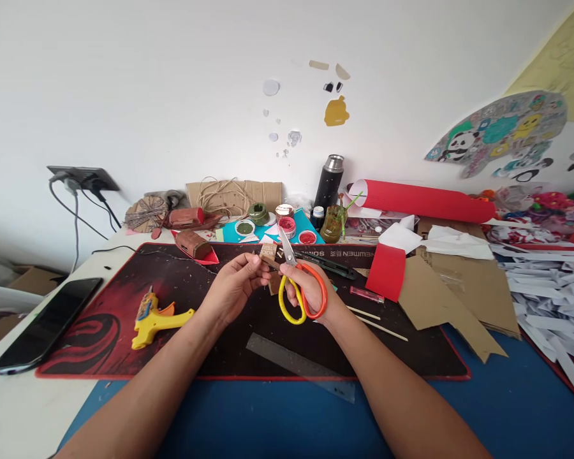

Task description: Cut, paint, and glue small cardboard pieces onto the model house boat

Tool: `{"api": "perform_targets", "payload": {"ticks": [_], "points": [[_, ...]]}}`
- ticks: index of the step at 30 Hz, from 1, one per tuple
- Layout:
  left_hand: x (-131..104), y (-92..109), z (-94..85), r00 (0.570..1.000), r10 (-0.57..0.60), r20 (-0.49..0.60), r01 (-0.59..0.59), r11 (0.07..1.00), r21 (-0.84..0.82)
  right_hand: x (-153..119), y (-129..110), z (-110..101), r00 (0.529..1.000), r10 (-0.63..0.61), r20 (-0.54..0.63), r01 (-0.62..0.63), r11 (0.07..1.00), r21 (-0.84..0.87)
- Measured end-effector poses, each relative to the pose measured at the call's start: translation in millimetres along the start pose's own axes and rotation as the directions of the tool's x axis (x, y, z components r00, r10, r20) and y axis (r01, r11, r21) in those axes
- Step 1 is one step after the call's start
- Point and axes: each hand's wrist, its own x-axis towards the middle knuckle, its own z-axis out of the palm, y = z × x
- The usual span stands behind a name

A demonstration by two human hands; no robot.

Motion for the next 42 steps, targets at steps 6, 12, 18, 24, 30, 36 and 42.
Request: {"api": "perform_targets", "payload": {"ticks": [6, 12, 18, 24, 30, 36, 42], "points": [[3, 3, -5.8, 0.999, 0.041, -0.028, -0.038, 0.993, 0.110, 2, -2, -2, 0.998, 0.011, -0.055, -0.009, 1.000, 0.030], [0, 6, -5.7, 0.997, 0.073, 0.019, -0.076, 0.968, 0.241, 1, -3, 0, 1.000, 0.000, -0.022, 0.000, 1.000, -0.006], [-6, 6, 2.1, 0.994, 0.016, 0.105, -0.045, 0.959, 0.279, -3, -5, 4, 0.998, -0.056, -0.031, 0.053, 0.994, -0.090], [-5, 4, 5.1, 0.996, 0.014, 0.086, -0.033, 0.975, 0.221, -6, -3, 9, 0.998, -0.067, 0.005, 0.067, 0.984, -0.163], [-4, 4, 4.2, 0.995, 0.038, 0.094, -0.065, 0.953, 0.297, -9, -1, 13, 0.999, -0.044, 0.029, 0.049, 0.973, -0.225], [-4, 6, 4.0, 0.994, 0.106, 0.021, -0.108, 0.963, 0.245, -11, -3, 12, 0.995, -0.055, 0.087, 0.072, 0.974, -0.212], [-1, 12, 0.4, 0.974, 0.215, -0.067, -0.196, 0.955, 0.221, -11, -2, 14, 0.992, 0.058, 0.114, -0.036, 0.982, -0.187]]}}
